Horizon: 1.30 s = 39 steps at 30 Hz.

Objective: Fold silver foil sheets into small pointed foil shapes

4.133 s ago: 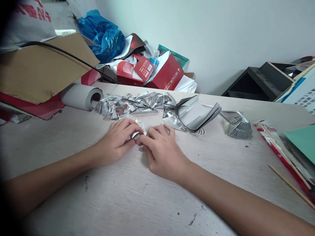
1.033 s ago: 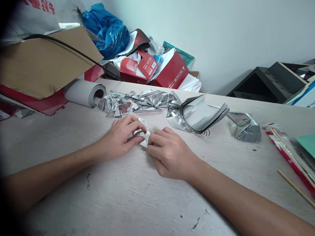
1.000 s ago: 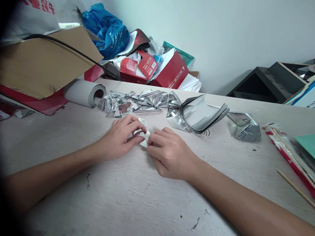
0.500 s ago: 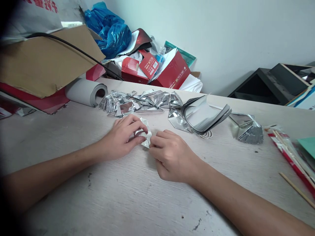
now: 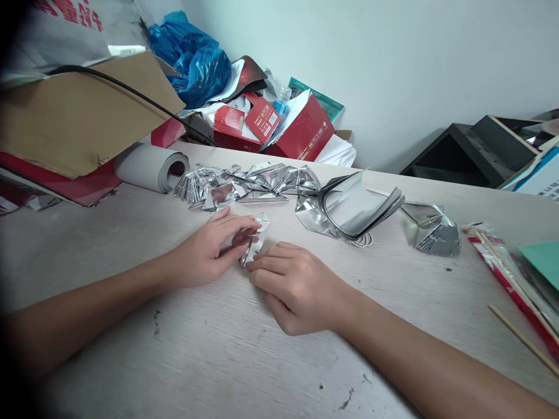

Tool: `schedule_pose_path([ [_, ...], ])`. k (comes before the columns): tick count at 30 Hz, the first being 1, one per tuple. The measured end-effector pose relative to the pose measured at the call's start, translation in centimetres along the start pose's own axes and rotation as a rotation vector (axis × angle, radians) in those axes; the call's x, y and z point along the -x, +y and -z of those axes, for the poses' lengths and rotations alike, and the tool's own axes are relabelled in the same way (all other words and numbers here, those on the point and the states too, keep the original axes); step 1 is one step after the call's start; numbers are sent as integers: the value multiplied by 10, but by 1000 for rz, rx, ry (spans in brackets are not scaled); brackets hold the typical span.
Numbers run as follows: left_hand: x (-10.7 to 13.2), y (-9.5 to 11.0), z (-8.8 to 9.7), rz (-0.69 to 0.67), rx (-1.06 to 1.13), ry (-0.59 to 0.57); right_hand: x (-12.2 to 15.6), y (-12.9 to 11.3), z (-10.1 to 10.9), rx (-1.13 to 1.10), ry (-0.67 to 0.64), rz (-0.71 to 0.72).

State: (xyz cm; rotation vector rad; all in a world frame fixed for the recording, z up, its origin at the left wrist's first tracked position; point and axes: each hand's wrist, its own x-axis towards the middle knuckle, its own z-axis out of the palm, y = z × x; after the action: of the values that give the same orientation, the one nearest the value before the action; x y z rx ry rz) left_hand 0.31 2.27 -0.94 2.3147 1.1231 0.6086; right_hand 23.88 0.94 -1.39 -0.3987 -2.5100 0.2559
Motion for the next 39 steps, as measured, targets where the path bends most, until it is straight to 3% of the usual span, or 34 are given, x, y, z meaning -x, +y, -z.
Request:
schedule_pose_path([
  [4, 0, -3, 5, -35, 70, -62, -1, 0, 0, -29, 63, -12],
  [9, 0, -7, 14, -23, 235, -142, -1, 11, 0, 34, 322, -371],
  [12, 2, -10, 17, -22, 361, -190, -2, 17, -1, 13, 305, -561],
  [15, 2, -13, 18, -23, 346, -98, -4, 20, -2, -58, 231, -693],
  [18, -1, -19, 18, -30, 146, 76, -5, 20, -2, -103, 206, -767],
  [25, -4, -23, 15, 55, 50, 291, -5, 20, -2, -53, 219, -722],
  [28, 0, -20, 15, -40, 47, 359, -5, 20, -2, -27, 215, -727],
  [33, 3, -21, 15, -236, -92, 298, -6, 21, -1, -19, 203, -744],
  [39, 3, -23, 15, -383, -435, 157, -4, 19, -2, -41, 209, -637],
])
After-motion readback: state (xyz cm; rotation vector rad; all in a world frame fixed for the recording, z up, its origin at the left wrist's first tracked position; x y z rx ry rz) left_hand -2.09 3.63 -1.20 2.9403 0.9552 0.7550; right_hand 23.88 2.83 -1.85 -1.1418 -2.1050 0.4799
